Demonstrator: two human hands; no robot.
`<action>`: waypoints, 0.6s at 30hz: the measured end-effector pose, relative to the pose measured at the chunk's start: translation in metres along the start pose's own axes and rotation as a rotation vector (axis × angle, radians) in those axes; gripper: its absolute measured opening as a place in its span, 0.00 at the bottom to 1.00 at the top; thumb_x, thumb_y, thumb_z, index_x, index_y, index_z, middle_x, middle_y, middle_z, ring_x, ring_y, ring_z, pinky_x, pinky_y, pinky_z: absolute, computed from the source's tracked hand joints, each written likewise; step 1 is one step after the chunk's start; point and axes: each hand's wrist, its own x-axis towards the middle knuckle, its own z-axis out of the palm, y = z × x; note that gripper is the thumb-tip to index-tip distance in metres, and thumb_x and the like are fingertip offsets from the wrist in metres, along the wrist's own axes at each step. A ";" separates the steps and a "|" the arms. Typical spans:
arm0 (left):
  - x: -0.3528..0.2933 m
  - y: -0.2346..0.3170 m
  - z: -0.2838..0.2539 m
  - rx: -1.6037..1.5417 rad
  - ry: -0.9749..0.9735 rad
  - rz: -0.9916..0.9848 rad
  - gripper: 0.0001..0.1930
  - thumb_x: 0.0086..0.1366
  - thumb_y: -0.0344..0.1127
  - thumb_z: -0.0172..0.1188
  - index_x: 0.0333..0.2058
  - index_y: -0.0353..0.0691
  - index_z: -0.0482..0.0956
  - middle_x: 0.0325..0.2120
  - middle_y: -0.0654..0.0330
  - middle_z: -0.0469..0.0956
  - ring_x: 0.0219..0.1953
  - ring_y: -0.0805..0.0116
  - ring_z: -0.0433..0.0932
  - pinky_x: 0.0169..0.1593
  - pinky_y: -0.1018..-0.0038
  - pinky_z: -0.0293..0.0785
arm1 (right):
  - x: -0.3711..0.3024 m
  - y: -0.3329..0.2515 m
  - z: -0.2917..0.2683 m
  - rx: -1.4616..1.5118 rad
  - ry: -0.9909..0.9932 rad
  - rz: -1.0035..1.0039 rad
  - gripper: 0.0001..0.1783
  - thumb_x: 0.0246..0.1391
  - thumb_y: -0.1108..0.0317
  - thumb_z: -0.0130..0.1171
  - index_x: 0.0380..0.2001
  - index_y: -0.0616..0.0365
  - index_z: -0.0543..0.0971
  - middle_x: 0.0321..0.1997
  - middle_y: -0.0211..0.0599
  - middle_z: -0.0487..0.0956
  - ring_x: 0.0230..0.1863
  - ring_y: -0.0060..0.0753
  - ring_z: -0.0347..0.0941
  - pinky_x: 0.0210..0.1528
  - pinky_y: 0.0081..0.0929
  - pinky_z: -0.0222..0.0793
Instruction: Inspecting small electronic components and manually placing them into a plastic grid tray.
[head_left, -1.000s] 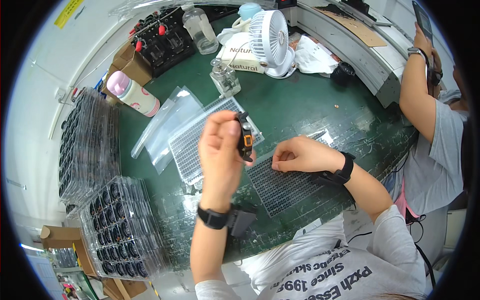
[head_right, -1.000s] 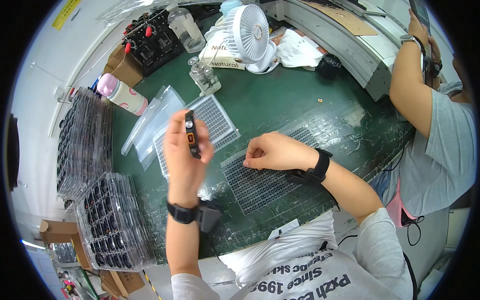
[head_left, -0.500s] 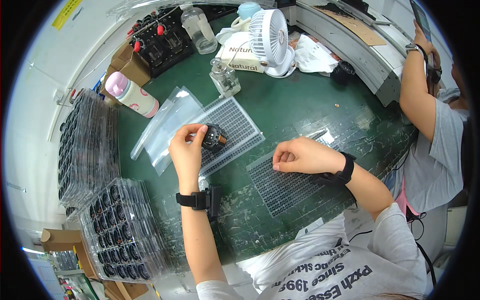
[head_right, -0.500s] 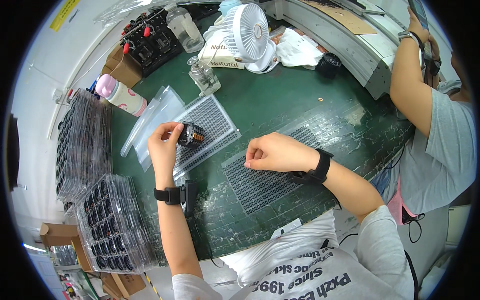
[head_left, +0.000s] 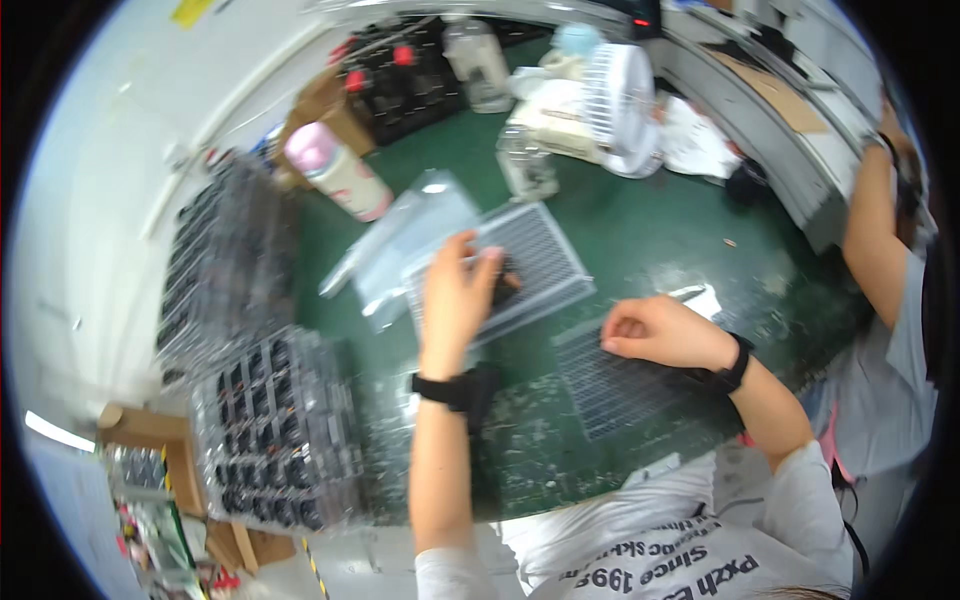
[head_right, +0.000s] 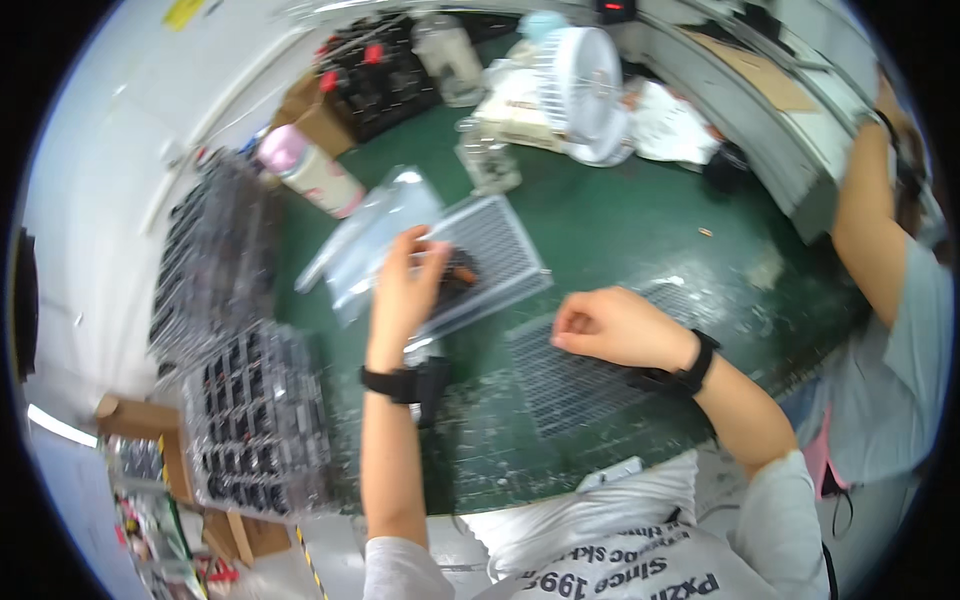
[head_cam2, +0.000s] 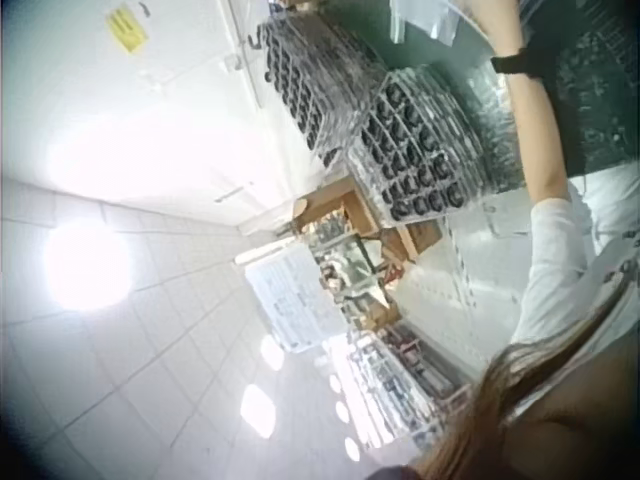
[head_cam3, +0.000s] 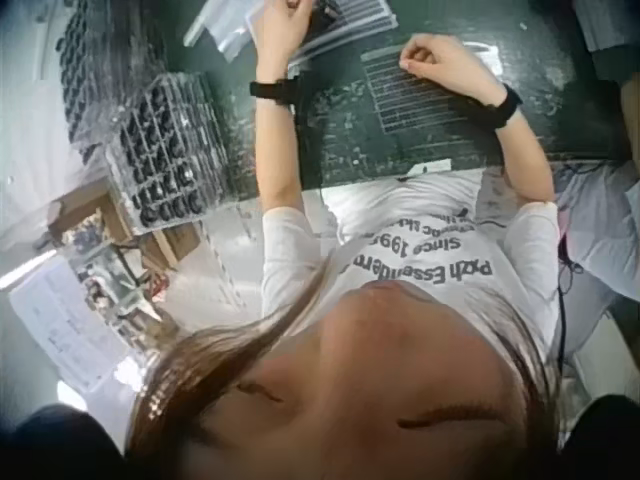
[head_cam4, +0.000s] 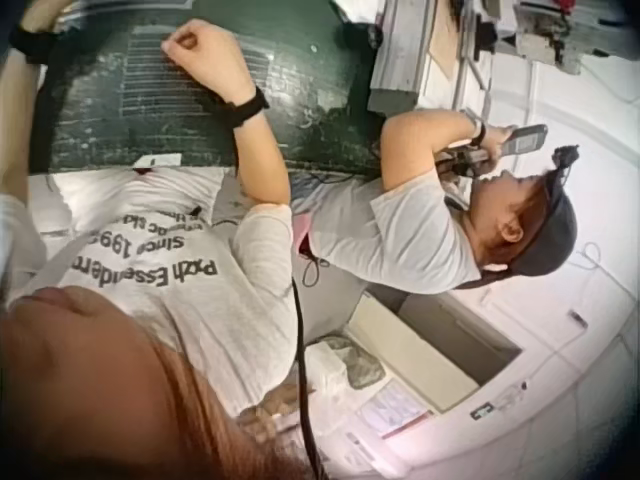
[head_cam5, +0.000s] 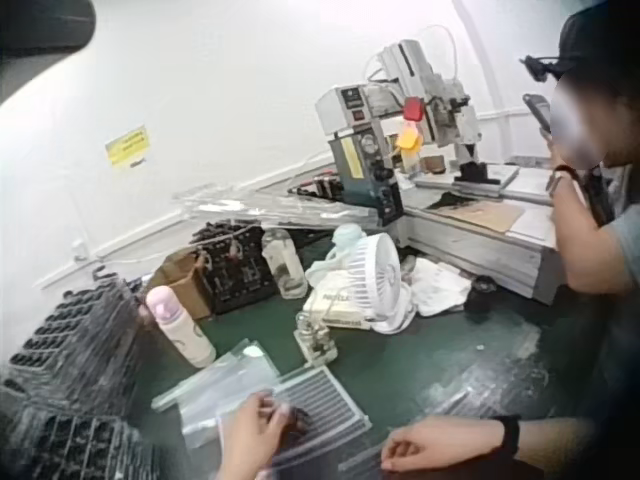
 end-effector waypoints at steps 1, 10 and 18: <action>-0.001 0.010 0.002 0.005 -0.028 0.005 0.29 0.60 0.46 0.67 0.55 0.37 0.72 0.42 0.43 0.78 0.44 0.47 0.77 0.48 0.58 0.73 | -0.002 0.000 -0.002 0.030 0.000 0.052 0.12 0.55 0.62 0.65 0.34 0.61 0.81 0.29 0.37 0.84 0.31 0.28 0.81 0.35 0.24 0.75; -0.019 0.029 0.008 0.239 -0.134 -0.032 0.42 0.50 0.41 0.73 0.63 0.43 0.63 0.41 0.43 0.77 0.46 0.43 0.76 0.48 0.56 0.75 | -0.004 -0.010 0.005 0.034 -0.013 0.113 0.09 0.55 0.70 0.64 0.36 0.66 0.79 0.27 0.33 0.81 0.28 0.18 0.77 0.34 0.17 0.72; -0.015 0.024 0.010 0.314 -0.167 0.136 0.34 0.52 0.36 0.67 0.59 0.40 0.67 0.35 0.42 0.77 0.40 0.42 0.76 0.44 0.53 0.73 | -0.008 -0.002 0.004 -0.058 0.050 0.032 0.13 0.53 0.63 0.65 0.37 0.61 0.80 0.28 0.38 0.83 0.30 0.30 0.80 0.36 0.25 0.75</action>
